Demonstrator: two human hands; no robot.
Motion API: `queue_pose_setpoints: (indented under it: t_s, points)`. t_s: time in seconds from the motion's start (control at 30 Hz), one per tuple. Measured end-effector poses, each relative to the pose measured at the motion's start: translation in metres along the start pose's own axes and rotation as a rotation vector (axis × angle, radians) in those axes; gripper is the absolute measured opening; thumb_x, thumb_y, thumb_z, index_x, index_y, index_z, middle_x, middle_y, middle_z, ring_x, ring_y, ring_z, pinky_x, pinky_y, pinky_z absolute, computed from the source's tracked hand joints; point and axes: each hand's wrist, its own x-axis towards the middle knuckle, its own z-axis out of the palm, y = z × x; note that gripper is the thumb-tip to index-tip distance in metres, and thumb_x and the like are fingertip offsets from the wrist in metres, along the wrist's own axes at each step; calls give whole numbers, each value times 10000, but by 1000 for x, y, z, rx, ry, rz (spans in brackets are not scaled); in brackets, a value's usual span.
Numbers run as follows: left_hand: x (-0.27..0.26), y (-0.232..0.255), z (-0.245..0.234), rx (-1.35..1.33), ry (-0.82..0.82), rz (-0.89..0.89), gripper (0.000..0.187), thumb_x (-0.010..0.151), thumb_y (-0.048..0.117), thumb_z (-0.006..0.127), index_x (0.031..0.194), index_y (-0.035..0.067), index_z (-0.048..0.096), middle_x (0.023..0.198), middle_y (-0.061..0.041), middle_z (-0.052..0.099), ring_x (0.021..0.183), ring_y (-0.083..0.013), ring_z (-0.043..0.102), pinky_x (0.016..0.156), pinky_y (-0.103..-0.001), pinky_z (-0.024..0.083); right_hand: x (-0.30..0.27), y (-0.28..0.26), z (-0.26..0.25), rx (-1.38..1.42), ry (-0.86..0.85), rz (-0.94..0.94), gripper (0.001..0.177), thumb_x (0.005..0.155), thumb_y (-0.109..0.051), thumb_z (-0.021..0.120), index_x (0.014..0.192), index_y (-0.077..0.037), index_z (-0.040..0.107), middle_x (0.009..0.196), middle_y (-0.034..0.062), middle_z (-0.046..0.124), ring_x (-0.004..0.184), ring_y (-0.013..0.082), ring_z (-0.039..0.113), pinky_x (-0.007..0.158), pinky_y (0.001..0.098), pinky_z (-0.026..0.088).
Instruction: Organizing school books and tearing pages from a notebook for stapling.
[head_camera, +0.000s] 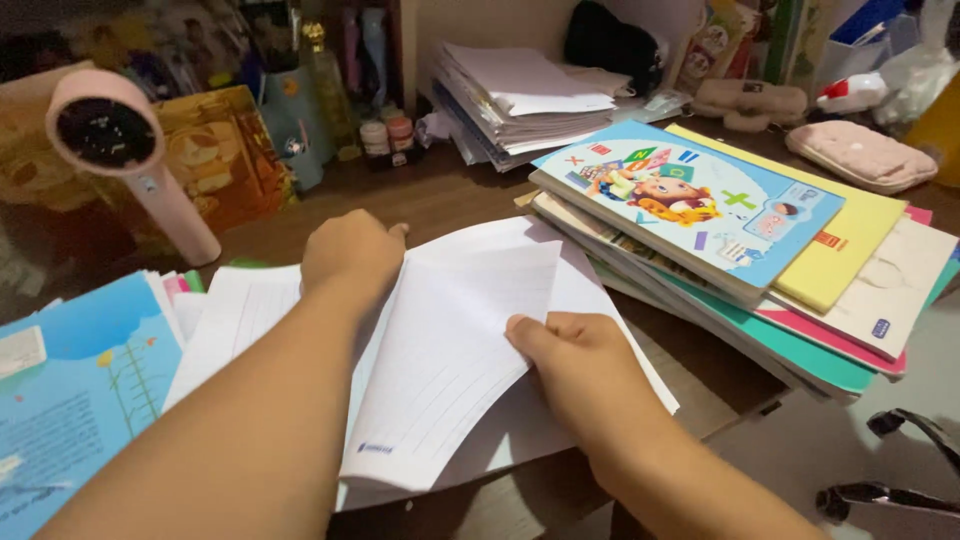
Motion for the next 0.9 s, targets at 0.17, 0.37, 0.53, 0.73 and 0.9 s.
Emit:
queue_pose_setpoints:
  t_s: [0.17, 0.37, 0.53, 0.73, 0.9]
  points:
    - [-5, 3, 0, -23, -1, -28, 396, 995, 440, 599, 1086, 111, 801, 1143, -176, 737, 1115, -395, 675, 944, -501, 544, 3, 15, -4, -89, 3, -89, 403, 923, -311, 650, 744, 42, 724, 607, 23, 562, 528, 126, 436, 506, 316, 361]
    - [-8, 4, 0, -52, 17, -62, 375, 994, 421, 587, 1109, 122, 783, 1170, -163, 721, 1129, -388, 658, 934, -513, 539, -1, 21, -12, -133, 12, -145, 393, 898, -299, 663, 706, 40, 712, 555, -3, 557, 496, 105, 435, 476, 306, 351]
    - [-4, -1, 6, -50, 56, -9, 388, 996, 413, 597, 1103, 90, 784, 1174, -189, 721, 1128, -404, 659, 957, -503, 531, -10, 25, -18, -224, 64, -163, 435, 908, -309, 677, 671, 55, 710, 520, -4, 482, 477, 113, 373, 447, 339, 286]
    - [-2, -3, 10, -23, 73, 37, 411, 990, 421, 616, 1124, 62, 765, 1186, -233, 699, 1124, -433, 648, 960, -506, 516, -36, 37, -37, -390, 238, -135, 445, 902, -380, 699, 730, 29, 729, 481, 22, 514, 470, 129, 428, 464, 339, 369]
    - [5, -8, 18, -12, 122, 41, 419, 1004, 400, 617, 1132, 31, 766, 1196, -242, 698, 1118, -441, 649, 947, -510, 520, -62, 60, -62, -417, 387, -200, 408, 876, -374, 736, 721, 4, 732, 480, 13, 543, 492, 106, 442, 466, 342, 374]
